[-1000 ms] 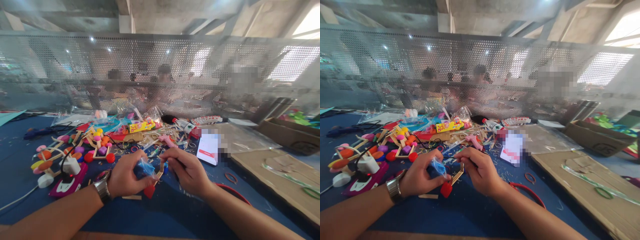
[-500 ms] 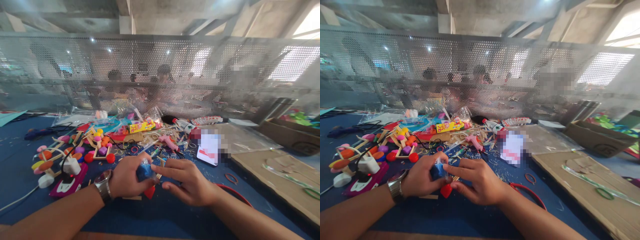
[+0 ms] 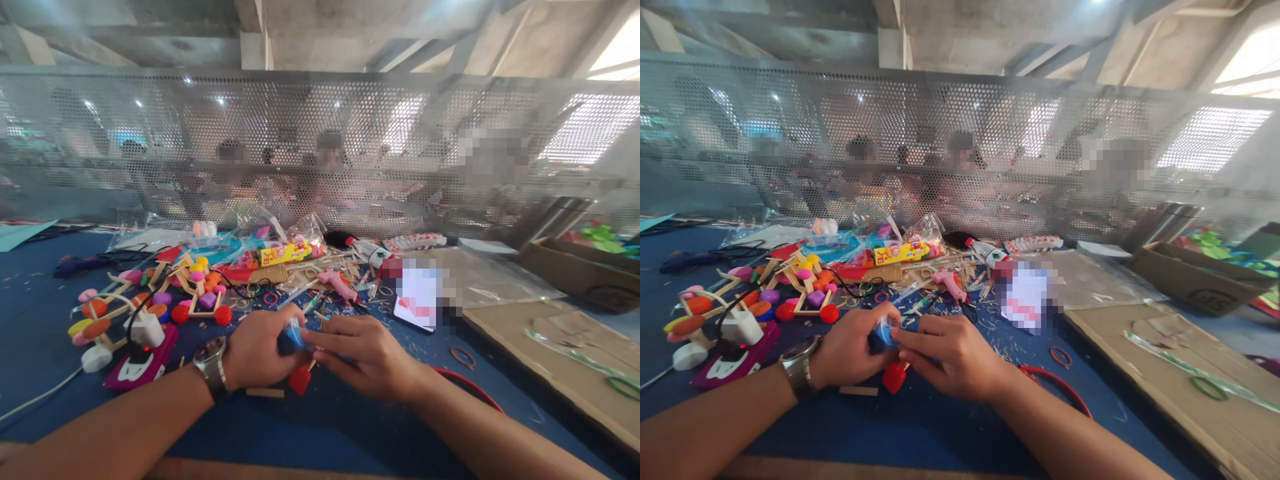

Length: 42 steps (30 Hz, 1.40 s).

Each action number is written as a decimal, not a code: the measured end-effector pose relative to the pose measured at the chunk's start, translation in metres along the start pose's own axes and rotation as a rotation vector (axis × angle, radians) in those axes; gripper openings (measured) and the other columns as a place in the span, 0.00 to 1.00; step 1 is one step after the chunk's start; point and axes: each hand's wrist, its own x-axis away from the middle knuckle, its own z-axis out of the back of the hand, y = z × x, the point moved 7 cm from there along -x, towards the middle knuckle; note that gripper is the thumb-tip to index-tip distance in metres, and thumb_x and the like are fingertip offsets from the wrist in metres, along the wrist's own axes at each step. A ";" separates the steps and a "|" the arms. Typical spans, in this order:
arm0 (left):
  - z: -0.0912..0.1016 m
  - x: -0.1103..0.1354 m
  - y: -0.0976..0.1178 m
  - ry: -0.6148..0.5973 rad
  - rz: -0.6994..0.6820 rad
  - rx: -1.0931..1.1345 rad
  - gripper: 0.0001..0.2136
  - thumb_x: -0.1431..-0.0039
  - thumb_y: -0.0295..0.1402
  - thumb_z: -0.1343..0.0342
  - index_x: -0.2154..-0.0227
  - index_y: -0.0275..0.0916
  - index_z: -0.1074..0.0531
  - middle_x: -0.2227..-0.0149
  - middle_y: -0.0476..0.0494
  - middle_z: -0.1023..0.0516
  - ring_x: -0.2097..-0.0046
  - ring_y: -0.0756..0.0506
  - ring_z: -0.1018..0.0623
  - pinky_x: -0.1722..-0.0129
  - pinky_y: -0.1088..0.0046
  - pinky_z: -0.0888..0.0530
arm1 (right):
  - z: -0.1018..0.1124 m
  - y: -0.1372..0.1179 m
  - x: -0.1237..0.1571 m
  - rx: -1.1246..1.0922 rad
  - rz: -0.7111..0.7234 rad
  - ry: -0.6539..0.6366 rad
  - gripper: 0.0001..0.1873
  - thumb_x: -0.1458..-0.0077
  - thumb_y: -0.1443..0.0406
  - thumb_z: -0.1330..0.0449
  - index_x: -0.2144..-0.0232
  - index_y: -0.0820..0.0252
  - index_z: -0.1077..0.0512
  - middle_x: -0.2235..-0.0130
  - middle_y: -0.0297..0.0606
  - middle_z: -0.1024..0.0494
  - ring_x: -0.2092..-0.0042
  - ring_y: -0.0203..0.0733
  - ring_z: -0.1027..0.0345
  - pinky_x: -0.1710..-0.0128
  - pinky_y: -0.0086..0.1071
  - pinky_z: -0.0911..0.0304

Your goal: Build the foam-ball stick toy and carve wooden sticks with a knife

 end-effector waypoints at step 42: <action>-0.003 -0.002 -0.049 0.085 0.298 -0.302 0.28 0.39 0.29 0.43 0.36 0.39 0.38 0.42 0.32 0.26 0.43 0.32 0.23 0.44 0.52 0.26 | 0.025 0.024 0.003 -0.130 -0.211 0.253 0.28 0.28 0.47 0.52 0.74 0.55 0.30 0.78 0.35 0.28 0.78 0.38 0.35 0.76 0.32 0.38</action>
